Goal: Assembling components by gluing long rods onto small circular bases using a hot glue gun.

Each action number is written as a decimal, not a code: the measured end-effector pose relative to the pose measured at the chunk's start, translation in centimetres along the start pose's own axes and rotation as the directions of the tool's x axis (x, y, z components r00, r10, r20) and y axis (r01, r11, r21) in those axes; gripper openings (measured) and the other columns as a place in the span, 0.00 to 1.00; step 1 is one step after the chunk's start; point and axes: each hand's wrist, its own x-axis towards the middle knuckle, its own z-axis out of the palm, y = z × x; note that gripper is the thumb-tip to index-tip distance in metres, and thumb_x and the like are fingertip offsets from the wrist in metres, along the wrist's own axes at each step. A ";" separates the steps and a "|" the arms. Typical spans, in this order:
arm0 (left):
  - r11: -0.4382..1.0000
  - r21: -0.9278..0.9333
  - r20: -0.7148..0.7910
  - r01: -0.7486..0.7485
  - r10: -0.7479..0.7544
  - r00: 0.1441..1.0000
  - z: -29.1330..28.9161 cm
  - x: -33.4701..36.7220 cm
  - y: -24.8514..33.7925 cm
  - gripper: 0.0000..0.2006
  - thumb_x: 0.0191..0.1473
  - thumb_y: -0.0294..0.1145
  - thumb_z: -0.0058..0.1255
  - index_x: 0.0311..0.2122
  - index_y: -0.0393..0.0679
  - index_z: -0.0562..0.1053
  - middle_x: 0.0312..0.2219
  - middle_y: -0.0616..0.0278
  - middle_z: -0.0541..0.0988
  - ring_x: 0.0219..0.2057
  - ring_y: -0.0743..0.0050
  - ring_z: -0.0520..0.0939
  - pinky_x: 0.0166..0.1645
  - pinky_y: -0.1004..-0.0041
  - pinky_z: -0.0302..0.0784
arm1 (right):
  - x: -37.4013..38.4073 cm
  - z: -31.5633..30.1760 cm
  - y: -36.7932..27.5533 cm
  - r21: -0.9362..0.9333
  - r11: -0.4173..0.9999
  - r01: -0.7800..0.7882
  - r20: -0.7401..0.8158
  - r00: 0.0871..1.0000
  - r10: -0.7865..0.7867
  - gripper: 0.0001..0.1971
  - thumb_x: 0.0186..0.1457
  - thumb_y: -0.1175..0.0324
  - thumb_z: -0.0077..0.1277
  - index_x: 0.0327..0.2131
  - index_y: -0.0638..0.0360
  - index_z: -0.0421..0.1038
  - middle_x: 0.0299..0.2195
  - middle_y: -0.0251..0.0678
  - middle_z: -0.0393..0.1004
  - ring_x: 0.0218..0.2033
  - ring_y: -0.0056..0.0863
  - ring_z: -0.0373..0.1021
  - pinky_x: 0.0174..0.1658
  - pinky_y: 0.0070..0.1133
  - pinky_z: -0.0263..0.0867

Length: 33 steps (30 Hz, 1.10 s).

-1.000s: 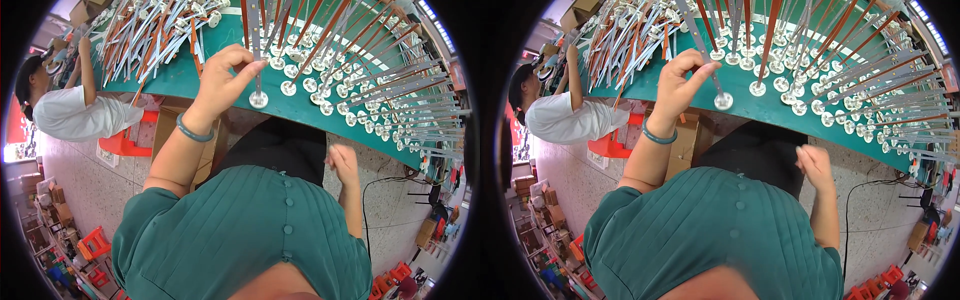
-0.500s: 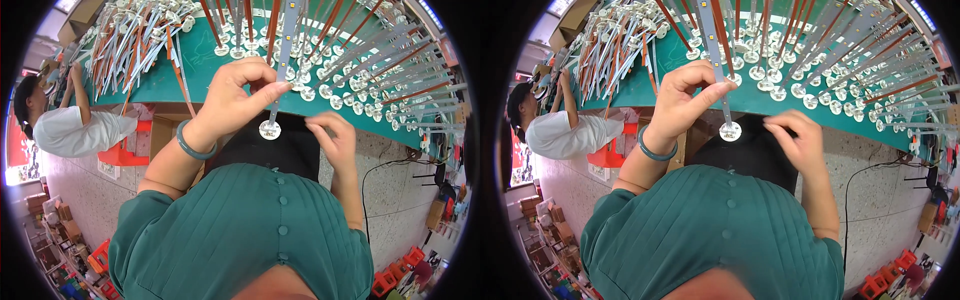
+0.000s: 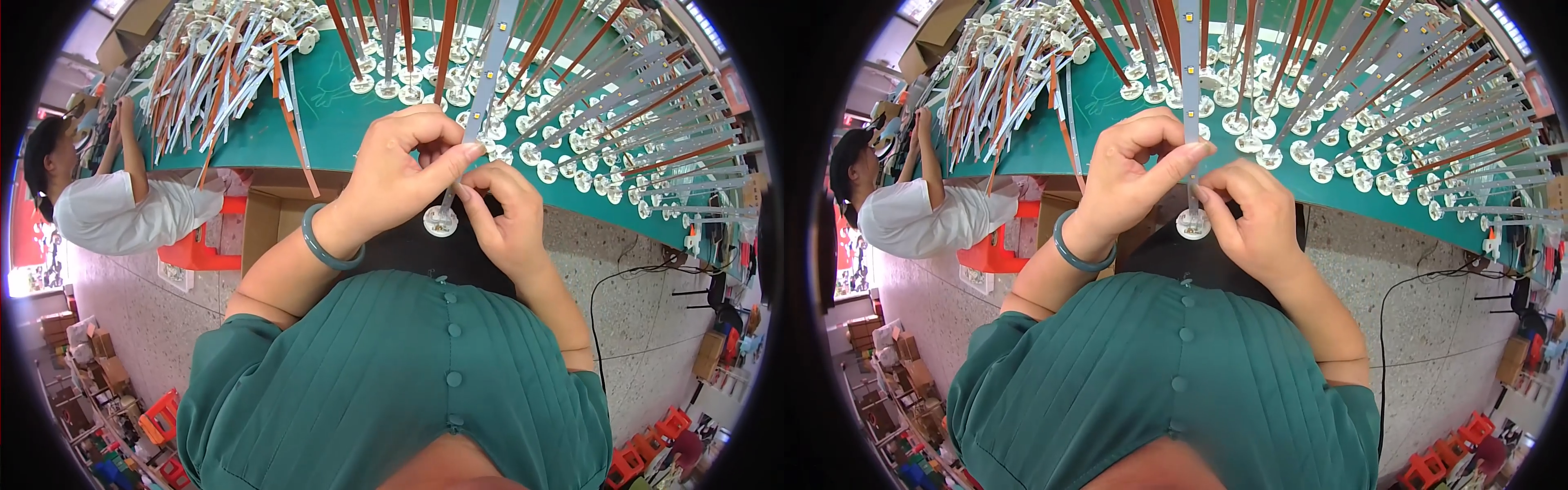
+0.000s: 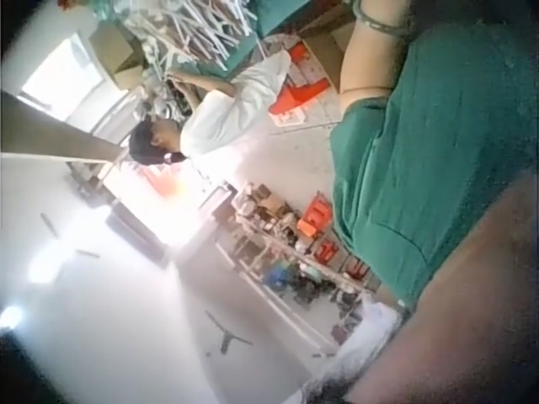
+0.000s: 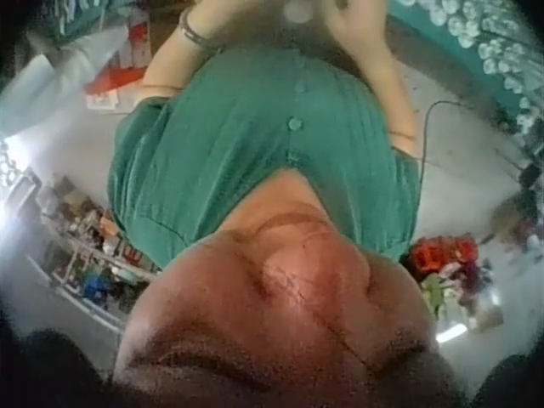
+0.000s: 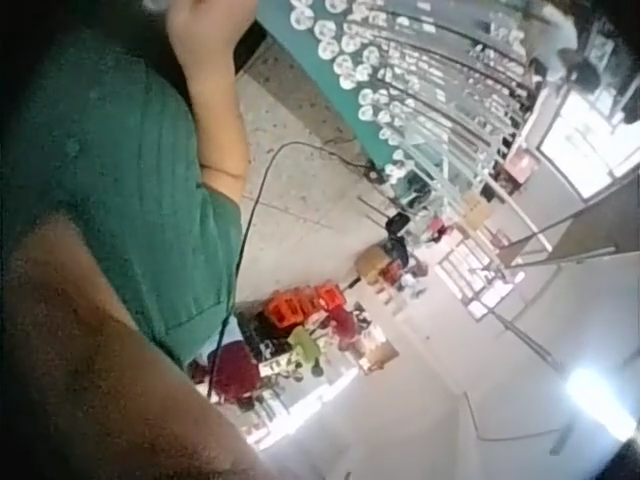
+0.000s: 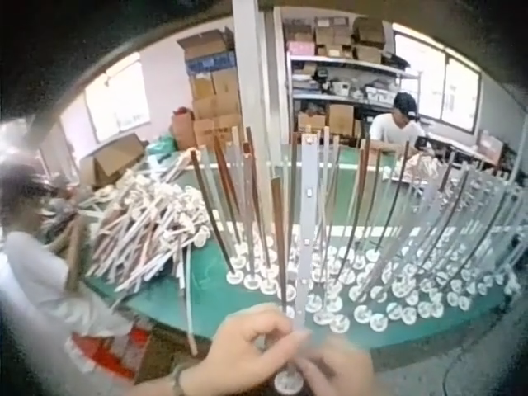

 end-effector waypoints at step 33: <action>0.998 -0.054 0.061 -0.025 0.028 0.998 0.7 0.0 -0.8 0.08 0.49 0.29 0.59 0.26 0.35 0.76 0.21 0.66 0.73 0.21 0.86 0.71 0.25 0.81 0.66 | -10.2 -10.5 7.0 -0.145 0.918 -0.368 -0.132 0.927 0.351 0.14 0.42 0.83 0.57 0.36 0.64 0.70 0.38 0.36 0.72 0.38 0.21 0.69 0.41 0.18 0.66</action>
